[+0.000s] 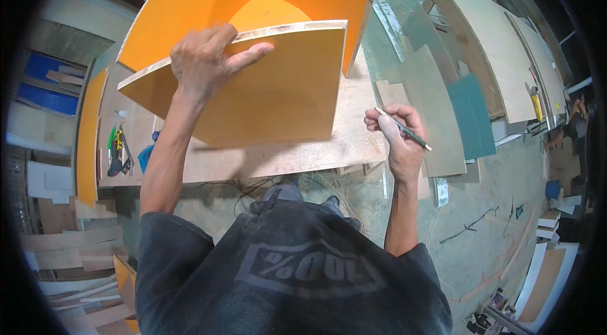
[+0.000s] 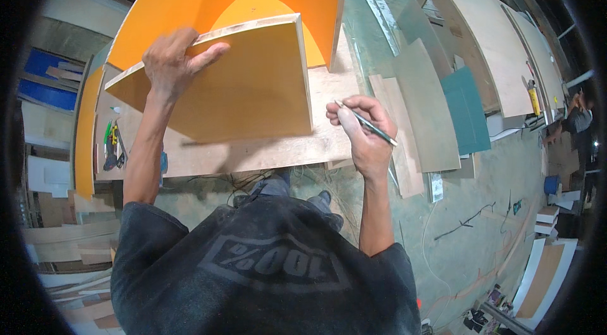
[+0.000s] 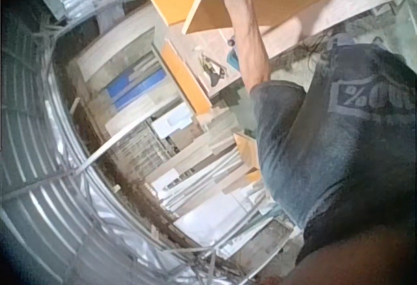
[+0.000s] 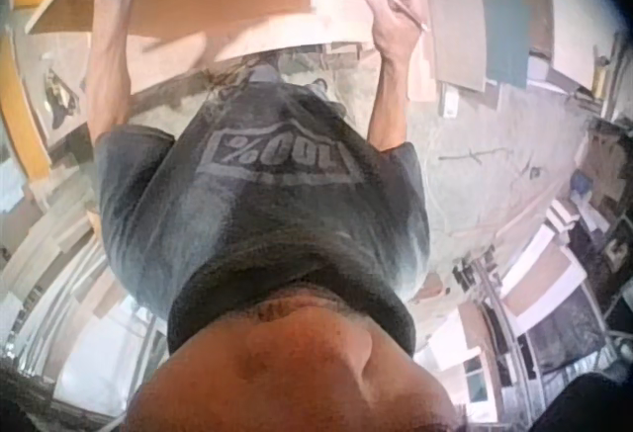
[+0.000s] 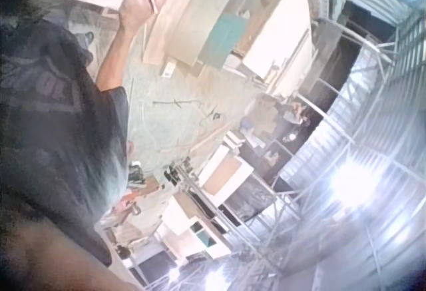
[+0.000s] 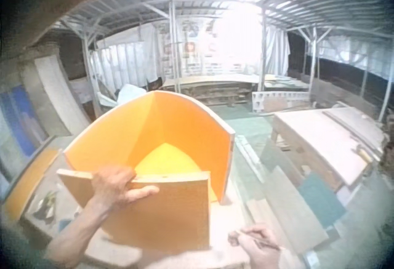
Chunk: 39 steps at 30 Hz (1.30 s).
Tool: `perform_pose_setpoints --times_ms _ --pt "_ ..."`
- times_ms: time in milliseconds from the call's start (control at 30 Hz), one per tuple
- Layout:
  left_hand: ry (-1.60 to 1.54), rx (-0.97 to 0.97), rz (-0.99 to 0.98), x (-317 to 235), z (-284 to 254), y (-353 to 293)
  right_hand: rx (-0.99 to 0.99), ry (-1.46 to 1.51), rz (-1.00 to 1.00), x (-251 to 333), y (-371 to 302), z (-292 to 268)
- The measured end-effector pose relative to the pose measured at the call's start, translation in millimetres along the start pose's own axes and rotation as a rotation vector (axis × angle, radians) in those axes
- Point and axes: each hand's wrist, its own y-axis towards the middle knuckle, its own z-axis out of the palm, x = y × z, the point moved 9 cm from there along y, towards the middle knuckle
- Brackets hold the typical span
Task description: The person sands the edge of a board using a power sander, then positions the board against other pieces of furniture and marks it with a pencil.
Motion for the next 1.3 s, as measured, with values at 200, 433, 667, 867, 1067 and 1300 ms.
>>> perform_pose_setpoints --times_ms 200,433,667,867,1067,1300 --pt "-0.076 0.12 -0.08 4.0 4.4 3.3 0.023 -0.022 -0.162 31.2 44.6 34.0" --pt "-0.061 0.192 -0.117 8.5 19.4 -14.0 0.096 0.034 -0.209 27.9 74.6 60.4" --pt "-0.071 0.254 -0.114 4.7 34.0 -29.0 0.128 0.014 -0.221 6.6 89.3 65.9" --pt "-0.063 0.257 -0.128 9.1 37.4 -35.8 0.136 0.02 -0.198 -10.7 91.1 65.1" --pt "-0.05 0.274 -0.147 13.5 40.5 -41.0 0.162 0.051 -0.212 -9.0 90.5 71.7" --pt "-0.047 0.28 -0.159 19.5 41.7 -47.5 0.161 -0.019 -0.239 -7.9 89.9 76.9"
